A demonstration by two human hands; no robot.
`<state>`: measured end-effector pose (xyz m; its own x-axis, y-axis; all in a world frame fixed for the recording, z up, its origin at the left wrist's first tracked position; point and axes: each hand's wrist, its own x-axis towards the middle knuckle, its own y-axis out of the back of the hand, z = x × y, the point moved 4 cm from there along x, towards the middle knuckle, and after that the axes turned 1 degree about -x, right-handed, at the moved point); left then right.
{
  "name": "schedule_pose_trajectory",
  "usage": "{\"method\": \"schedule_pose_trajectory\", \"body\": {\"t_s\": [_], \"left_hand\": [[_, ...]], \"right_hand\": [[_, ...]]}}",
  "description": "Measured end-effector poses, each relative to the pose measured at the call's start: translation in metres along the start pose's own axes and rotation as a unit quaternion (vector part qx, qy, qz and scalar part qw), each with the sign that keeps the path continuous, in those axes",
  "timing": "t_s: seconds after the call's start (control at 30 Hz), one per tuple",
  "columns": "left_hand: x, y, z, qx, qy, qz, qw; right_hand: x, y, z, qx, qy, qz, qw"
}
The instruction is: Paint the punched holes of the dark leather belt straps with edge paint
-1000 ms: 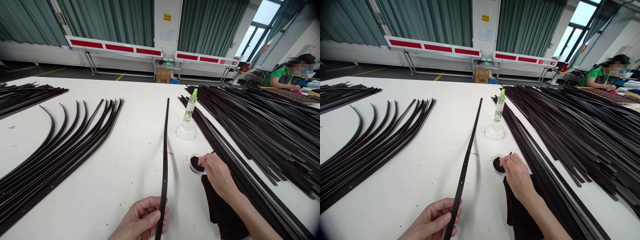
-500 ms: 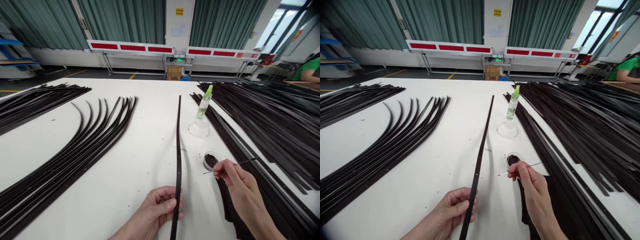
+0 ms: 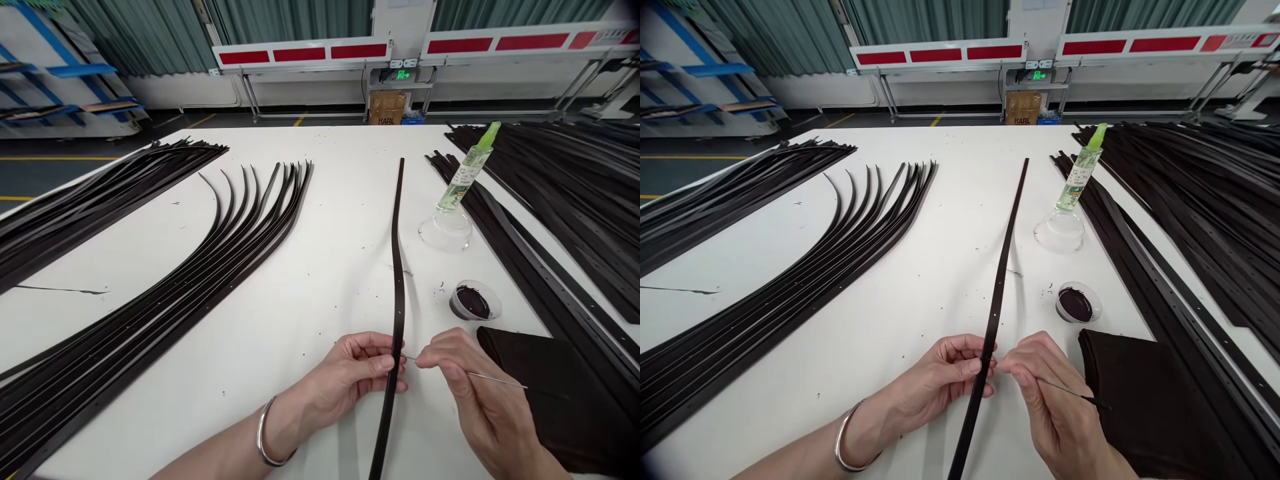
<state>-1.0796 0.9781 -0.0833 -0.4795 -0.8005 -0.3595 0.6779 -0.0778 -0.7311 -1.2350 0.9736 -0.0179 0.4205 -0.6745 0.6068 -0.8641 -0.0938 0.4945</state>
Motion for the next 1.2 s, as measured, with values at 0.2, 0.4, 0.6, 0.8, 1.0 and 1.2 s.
{"method": "schedule_pose_trajectory", "body": {"t_s": [0.2, 0.4, 0.6, 0.8, 1.0, 1.2], "left_hand": [[0.0005, -0.0005, 0.0005, -0.005, 0.002, 0.002, 1.0], [-0.0017, -0.0025, 0.0019, 0.006, 0.005, -0.003, 1.0], [-0.0011, -0.0032, 0.0019, 0.004, 0.003, -0.006, 1.0], [-0.0019, -0.0033, 0.0032, 0.004, 0.005, 0.0, 1.0], [-0.0018, -0.0044, 0.0041, 0.0, 0.002, 0.012, 1.0], [-0.0017, -0.0047, 0.0038, 0.0, 0.001, 0.013, 1.0]], "right_hand": [[-0.0041, -0.0015, 0.0031, 0.007, -0.009, -0.014, 1.0], [-0.0045, -0.0033, 0.0042, -0.002, -0.018, -0.025, 1.0], [-0.004, -0.0052, 0.0041, -0.013, 0.007, -0.032, 0.999], [-0.0023, -0.0071, 0.0024, -0.028, 0.0, -0.033, 0.999], [-0.0049, -0.008, 0.0021, -0.026, 0.0, -0.022, 0.999], [-0.0062, -0.0082, 0.0023, -0.021, -0.023, -0.02, 0.999]]}}
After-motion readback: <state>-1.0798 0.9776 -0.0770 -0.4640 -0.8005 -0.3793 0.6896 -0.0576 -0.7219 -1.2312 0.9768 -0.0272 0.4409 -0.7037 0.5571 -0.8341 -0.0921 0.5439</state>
